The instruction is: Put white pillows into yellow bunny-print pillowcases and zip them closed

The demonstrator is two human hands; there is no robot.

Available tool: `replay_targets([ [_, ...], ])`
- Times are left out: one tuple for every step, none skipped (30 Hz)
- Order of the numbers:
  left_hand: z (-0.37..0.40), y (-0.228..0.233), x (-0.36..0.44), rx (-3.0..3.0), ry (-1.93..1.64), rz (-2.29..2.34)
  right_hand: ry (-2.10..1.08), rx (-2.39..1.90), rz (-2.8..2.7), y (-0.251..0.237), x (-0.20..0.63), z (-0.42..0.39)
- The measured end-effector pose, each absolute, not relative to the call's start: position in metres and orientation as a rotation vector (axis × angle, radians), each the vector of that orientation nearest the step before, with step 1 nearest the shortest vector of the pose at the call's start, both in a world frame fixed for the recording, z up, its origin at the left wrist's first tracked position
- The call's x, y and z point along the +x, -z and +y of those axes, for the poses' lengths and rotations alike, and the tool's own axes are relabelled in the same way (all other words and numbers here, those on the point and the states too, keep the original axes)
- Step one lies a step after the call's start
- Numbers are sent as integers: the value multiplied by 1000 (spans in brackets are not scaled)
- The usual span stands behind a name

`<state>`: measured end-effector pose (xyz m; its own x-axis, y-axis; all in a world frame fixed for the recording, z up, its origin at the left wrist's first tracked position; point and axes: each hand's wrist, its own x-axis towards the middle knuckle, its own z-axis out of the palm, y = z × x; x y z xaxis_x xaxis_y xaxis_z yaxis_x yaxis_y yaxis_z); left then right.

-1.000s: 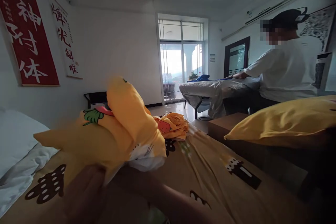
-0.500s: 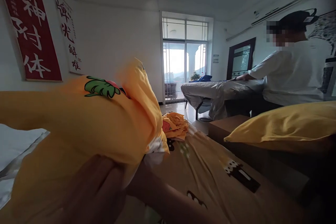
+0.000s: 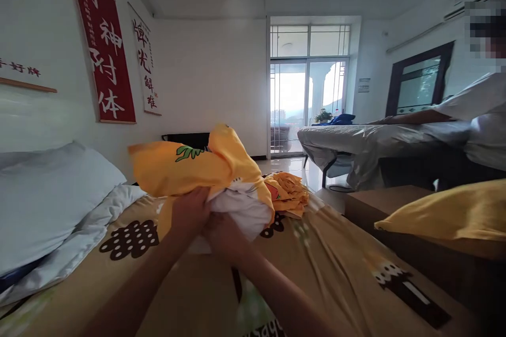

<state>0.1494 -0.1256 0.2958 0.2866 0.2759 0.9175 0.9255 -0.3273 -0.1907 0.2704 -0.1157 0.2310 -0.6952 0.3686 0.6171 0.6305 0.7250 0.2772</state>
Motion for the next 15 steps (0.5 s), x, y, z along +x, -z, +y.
replay_targets([
  [-112, -291, 139, -1786, 989, -1224, 658, -688, -2402, -227, 274, -120],
  [-101, -288, 127, -1783, 940, -1347, 677, -621, -2406, -222, 278, -124],
  [-94, -286, 116, -1767, 920, -1452, 709, -569, -2396, -217, 283, -128],
  [-91, -286, 105, -1745, 915, -1536, 744, -541, -2366, -211, 288, -131],
  [-91, -287, 95, -1718, 917, -1598, 775, -527, -2321, -206, 294, -132],
  [-94, -290, 86, -1686, 925, -1629, 801, -515, -2260, -201, 300, -132],
  [-98, -293, 78, -1651, 941, -1619, 817, -512, -2184, -197, 305, -130],
  [-105, -298, 73, -1616, 959, -1560, 814, -529, -2104, -194, 310, -128],
  [-111, -302, 70, -1583, 970, -1457, 793, -555, -2040, -192, 313, -126],
  [-118, -307, 69, -1550, 974, -1327, 751, -589, -1998, -191, 315, -123],
  [-125, -311, 71, -1520, 963, -1192, 693, -622, -1973, -190, 316, -121],
  [-131, -314, 75, -1500, 934, -1075, 628, -649, -1964, -189, 314, -120],
  [-135, -317, 80, -1498, 894, -987, 566, -663, -1979, -187, 311, -120],
  [-138, -319, 85, -1508, 855, -923, 517, -661, -2017, -186, 308, -121],
  [-139, -320, 90, -1527, 827, -874, 484, -654, -2068, -184, 303, -123],
])
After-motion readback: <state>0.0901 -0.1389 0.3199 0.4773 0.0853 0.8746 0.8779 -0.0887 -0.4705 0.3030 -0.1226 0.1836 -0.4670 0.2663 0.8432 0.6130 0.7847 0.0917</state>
